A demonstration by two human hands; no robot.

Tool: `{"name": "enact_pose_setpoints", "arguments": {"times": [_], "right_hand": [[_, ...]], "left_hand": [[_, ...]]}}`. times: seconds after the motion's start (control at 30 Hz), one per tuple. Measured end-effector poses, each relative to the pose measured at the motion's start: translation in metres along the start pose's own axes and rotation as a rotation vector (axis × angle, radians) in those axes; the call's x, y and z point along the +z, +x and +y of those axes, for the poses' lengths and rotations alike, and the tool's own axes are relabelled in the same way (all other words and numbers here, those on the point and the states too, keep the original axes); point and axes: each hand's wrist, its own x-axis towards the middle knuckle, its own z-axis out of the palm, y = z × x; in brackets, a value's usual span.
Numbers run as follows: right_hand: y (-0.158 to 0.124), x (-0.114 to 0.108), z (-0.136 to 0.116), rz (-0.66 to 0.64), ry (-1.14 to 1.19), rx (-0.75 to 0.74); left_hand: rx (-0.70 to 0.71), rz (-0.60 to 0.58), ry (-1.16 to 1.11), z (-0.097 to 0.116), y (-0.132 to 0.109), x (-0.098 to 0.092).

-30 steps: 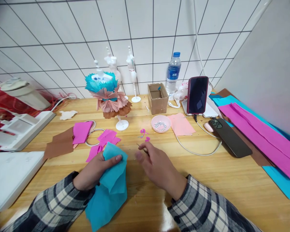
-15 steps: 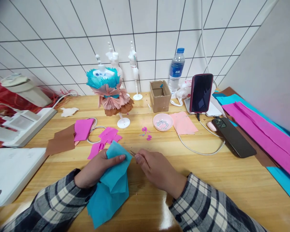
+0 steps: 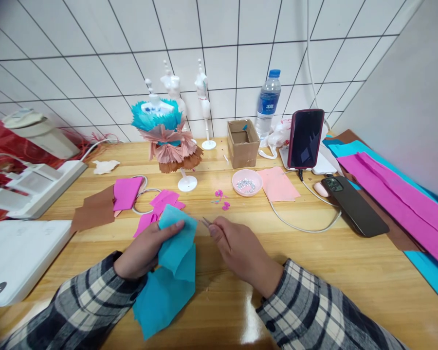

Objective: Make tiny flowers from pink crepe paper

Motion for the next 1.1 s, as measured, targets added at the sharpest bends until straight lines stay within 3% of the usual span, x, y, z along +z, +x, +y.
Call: {"name": "enact_pose_setpoints", "arguments": {"times": [0.07, 0.17, 0.3, 0.4, 0.5, 0.6, 0.67, 0.73, 0.83, 0.9, 1.1], "right_hand": [[0.001, 0.0, 0.002, 0.051, 0.163, 0.023], [-0.001, 0.005, -0.002, -0.011, 0.378, 0.052], [-0.007, 0.024, -0.02, -0.153, 0.335, 0.056], [-0.008, 0.038, -0.029, -0.163, 0.252, 0.064], [-0.004, 0.039, -0.025, -0.108, 0.239, 0.126], [0.003, 0.027, -0.014, -0.009, 0.291, 0.146], [0.005, 0.016, -0.008, 0.094, 0.331, 0.115], [0.004, 0.006, -0.004, 0.133, 0.373, 0.066], [0.001, 0.0, -0.002, 0.076, 0.291, 0.02], [-0.001, 0.0, -0.002, 0.015, 0.183, 0.011], [-0.004, 0.009, -0.004, -0.106, 0.086, 0.029]], "left_hand": [[0.066, 0.042, -0.178, 0.0, 0.002, 0.0], [0.143, 0.1, -0.386, 0.005, 0.001, 0.002], [0.202, 0.083, -0.542, 0.013, -0.006, 0.013], [0.228, 0.064, -0.556, 0.014, -0.009, 0.018], [0.264, 0.053, -0.524, 0.014, -0.006, 0.014], [0.305, 0.083, -0.437, 0.014, -0.001, 0.003], [0.269, 0.107, -0.331, 0.013, 0.0, -0.003], [0.158, 0.046, -0.233, 0.01, -0.002, -0.005], [0.001, -0.121, -0.111, 0.003, -0.004, -0.003], [-0.016, -0.164, -0.03, -0.001, -0.004, -0.002], [0.067, -0.066, 0.157, -0.004, 0.001, -0.003]]}}
